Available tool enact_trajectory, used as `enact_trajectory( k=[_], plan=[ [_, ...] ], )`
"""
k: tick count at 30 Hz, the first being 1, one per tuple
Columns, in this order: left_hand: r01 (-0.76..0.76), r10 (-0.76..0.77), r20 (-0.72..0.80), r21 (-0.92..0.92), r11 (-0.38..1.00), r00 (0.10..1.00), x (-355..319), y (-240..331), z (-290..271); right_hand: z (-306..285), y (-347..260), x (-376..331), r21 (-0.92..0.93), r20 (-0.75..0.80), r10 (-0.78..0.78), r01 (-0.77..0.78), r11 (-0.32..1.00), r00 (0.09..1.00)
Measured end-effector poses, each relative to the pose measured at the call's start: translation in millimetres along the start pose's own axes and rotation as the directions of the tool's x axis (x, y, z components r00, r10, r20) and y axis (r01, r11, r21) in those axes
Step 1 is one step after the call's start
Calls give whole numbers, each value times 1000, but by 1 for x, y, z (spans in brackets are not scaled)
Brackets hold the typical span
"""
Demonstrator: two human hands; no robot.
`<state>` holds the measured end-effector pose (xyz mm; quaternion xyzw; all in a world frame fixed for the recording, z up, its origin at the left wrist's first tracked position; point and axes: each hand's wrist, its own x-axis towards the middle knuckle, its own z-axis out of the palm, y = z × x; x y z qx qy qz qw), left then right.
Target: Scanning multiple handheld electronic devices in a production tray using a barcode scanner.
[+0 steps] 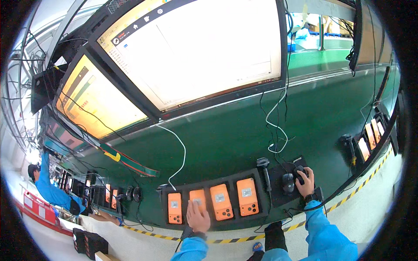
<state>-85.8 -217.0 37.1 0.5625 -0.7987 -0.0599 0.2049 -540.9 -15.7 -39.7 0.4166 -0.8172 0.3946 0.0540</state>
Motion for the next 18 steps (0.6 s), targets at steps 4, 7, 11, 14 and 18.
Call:
enact_trajectory(
  k=[4,7,11,14,18],
  plan=[
    [-6,6,-7,5,1000,1000,0,-1,1,-1,-1,1,7,3,-6,6,1000,1000],
    [-3,3,-19,5,1000,1000,0,-2,2,-2,-3,2,27,5,-28,28,999,1000],
    [-4,5,-18,9,1000,1000,-1,-3,5,-3,-5,4,64,13,-20,19,998,1000],
    [-12,12,-22,1,1000,1000,0,-4,6,-4,-6,4,58,9,-31,30,998,999],
    [-15,15,-29,7,1000,999,-1,-5,7,-4,-6,4,53,11,-27,26,998,1000]
  ],
)
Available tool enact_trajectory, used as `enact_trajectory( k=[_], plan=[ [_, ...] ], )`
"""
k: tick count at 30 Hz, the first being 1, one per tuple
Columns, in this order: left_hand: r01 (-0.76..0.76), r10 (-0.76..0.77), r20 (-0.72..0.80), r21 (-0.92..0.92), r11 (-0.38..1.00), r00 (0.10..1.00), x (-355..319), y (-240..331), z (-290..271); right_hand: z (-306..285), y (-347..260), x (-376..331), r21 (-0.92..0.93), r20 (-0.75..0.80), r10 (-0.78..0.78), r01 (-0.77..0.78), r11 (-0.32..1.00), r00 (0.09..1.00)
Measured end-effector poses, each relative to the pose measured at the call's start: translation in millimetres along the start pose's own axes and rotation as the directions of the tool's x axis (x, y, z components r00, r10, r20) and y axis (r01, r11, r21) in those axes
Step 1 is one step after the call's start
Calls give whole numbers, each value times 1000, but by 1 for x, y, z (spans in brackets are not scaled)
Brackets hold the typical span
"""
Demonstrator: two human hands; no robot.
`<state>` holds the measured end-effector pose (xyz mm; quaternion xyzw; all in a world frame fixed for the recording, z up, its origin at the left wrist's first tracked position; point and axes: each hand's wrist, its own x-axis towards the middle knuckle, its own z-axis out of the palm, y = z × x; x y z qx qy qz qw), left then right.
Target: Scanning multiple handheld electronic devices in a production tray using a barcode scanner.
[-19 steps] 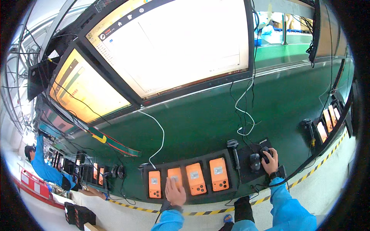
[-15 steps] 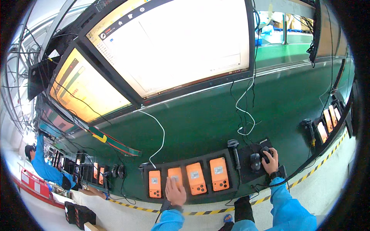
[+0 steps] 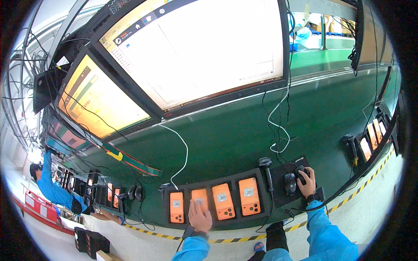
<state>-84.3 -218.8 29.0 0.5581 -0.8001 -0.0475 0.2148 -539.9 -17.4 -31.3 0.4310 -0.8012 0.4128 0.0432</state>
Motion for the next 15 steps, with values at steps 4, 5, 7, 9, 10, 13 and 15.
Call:
enact_trajectory(
  k=[4,5,7,9,10,13,15],
  plan=[
    [-21,21,-12,5,1000,1000,0,1,-2,0,0,-1,-2,-4,-4,4,1000,1000],
    [-21,21,-11,6,1000,1000,0,1,-2,0,0,-1,-3,-4,-4,4,1000,1000],
    [-20,20,-9,6,1000,1000,0,2,-2,-1,0,0,2,2,-9,9,1000,1000],
    [-32,33,-17,13,999,999,0,2,-3,-1,0,0,5,6,-16,16,1000,1000],
    [-32,33,-13,16,999,999,0,2,-3,-1,0,0,4,8,-20,20,1000,1000],
    [-25,25,8,15,1000,1000,0,1,-4,0,1,-1,1,4,-32,32,999,999],
    [-1,0,33,6,1000,999,0,1,-4,2,3,-2,-16,-24,-36,36,999,999]
  ],
)
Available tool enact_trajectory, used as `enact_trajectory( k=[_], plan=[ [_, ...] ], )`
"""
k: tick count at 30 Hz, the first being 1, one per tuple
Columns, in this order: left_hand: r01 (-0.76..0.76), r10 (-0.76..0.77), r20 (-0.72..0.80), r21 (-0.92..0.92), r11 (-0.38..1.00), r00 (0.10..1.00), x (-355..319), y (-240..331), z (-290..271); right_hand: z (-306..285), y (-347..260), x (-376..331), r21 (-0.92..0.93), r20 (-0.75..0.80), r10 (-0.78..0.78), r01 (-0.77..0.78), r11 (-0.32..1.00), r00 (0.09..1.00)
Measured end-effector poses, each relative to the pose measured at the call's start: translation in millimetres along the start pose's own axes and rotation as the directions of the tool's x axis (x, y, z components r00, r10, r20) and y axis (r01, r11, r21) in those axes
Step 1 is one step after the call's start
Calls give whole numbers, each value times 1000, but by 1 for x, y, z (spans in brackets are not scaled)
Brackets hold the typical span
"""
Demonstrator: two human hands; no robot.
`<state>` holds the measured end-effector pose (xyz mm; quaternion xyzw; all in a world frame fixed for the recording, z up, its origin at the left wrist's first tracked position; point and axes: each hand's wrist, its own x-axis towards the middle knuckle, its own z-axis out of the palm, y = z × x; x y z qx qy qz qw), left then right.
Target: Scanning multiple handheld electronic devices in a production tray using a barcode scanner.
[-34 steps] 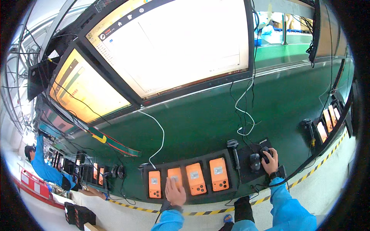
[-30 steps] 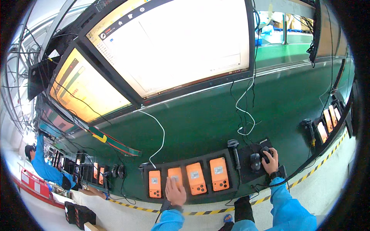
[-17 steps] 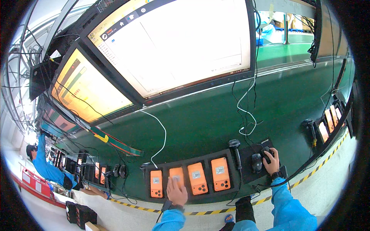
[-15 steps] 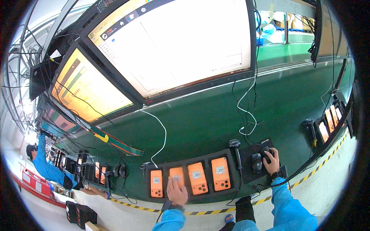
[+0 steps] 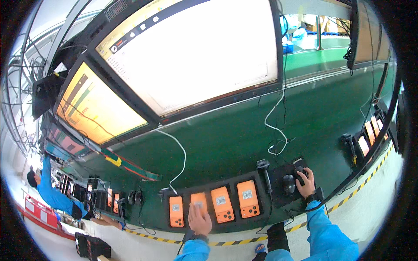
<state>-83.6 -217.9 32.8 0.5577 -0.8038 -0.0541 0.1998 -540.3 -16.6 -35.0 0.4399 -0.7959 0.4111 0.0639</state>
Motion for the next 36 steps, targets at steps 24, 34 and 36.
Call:
enact_trajectory(
  k=[24,34,36],
  plan=[
    [16,-16,-2,23,1000,1000,-1,-3,4,4,8,-5,-81,-14,50,-51,995,999],
    [5,-5,-13,9,1000,1000,-1,1,0,4,6,-7,82,4,139,-139,987,990],
    [-10,10,-18,4,1000,1000,1,3,-1,1,4,-4,-21,-39,80,-81,997,996]
  ],
)
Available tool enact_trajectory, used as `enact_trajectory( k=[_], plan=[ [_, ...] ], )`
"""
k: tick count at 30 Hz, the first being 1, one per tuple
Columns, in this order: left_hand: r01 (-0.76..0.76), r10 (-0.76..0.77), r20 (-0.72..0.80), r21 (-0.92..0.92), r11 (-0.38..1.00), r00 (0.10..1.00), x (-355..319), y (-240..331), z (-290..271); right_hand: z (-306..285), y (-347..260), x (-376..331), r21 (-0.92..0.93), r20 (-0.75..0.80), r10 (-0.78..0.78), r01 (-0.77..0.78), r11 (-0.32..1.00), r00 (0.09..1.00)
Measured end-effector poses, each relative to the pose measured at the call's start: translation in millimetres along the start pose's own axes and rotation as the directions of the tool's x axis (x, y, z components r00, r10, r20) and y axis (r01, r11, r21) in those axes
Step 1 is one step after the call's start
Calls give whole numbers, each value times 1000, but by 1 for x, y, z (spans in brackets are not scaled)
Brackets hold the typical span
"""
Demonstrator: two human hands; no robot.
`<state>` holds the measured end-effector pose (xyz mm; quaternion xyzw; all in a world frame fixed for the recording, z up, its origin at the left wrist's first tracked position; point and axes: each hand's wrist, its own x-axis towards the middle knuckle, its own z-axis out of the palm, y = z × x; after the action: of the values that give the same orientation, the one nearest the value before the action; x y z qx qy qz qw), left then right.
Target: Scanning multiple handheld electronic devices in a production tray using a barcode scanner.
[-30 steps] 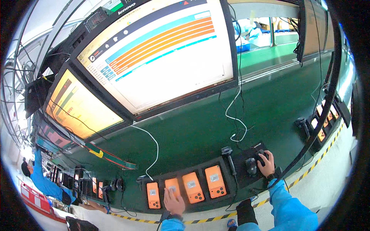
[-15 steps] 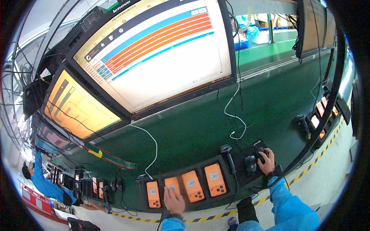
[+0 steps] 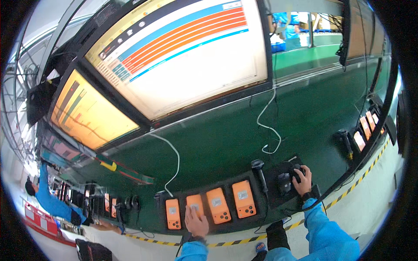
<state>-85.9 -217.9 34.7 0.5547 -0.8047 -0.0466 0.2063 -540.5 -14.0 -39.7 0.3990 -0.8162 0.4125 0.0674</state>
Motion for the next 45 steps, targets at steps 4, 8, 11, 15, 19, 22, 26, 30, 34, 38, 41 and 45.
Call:
enact_trajectory(
  k=[4,8,11,15,19,22,26,30,34,38,41,45],
  plan=[
    [-64,61,-46,-53,997,997,3,-3,1,-7,-6,3,38,41,8,-9,999,999],
    [-17,17,-21,6,1000,1000,0,-7,6,-3,-14,-20,-18,3,-52,52,998,999],
    [-22,21,-44,-20,1000,999,-2,-9,9,12,-22,-54,81,162,-138,126,989,977],
    [-19,19,-70,4,1000,997,-3,-7,10,32,-27,-75,-24,176,-185,192,981,967],
    [-1,1,-13,-3,1000,1000,-1,-7,7,38,-39,-71,-158,129,-231,250,955,964],
    [-18,17,-58,-17,1000,998,0,-7,8,41,-52,-61,-166,98,-171,185,969,980],
    [-18,17,-46,-23,1000,999,0,-8,9,54,-57,-48,-172,56,-97,105,979,994],
    [6,-7,-19,-11,1000,1000,0,-8,9,66,-48,-44,-204,4,-109,108,973,994],
    [4,-5,-23,-20,1000,1000,0,-8,9,66,-41,-46,-177,-20,-201,195,965,979],
    [5,-6,-42,-29,1000,999,0,-7,9,62,-42,-47,-233,72,-131,144,962,989],
    [4,-6,-51,-32,999,999,0,-7,9,61,-44,-48,-223,93,-67,87,971,993],
    [0,-1,-51,-31,1000,999,0,-7,9,64,-41,-48,-196,30,-134,137,971,991]
  ],
)
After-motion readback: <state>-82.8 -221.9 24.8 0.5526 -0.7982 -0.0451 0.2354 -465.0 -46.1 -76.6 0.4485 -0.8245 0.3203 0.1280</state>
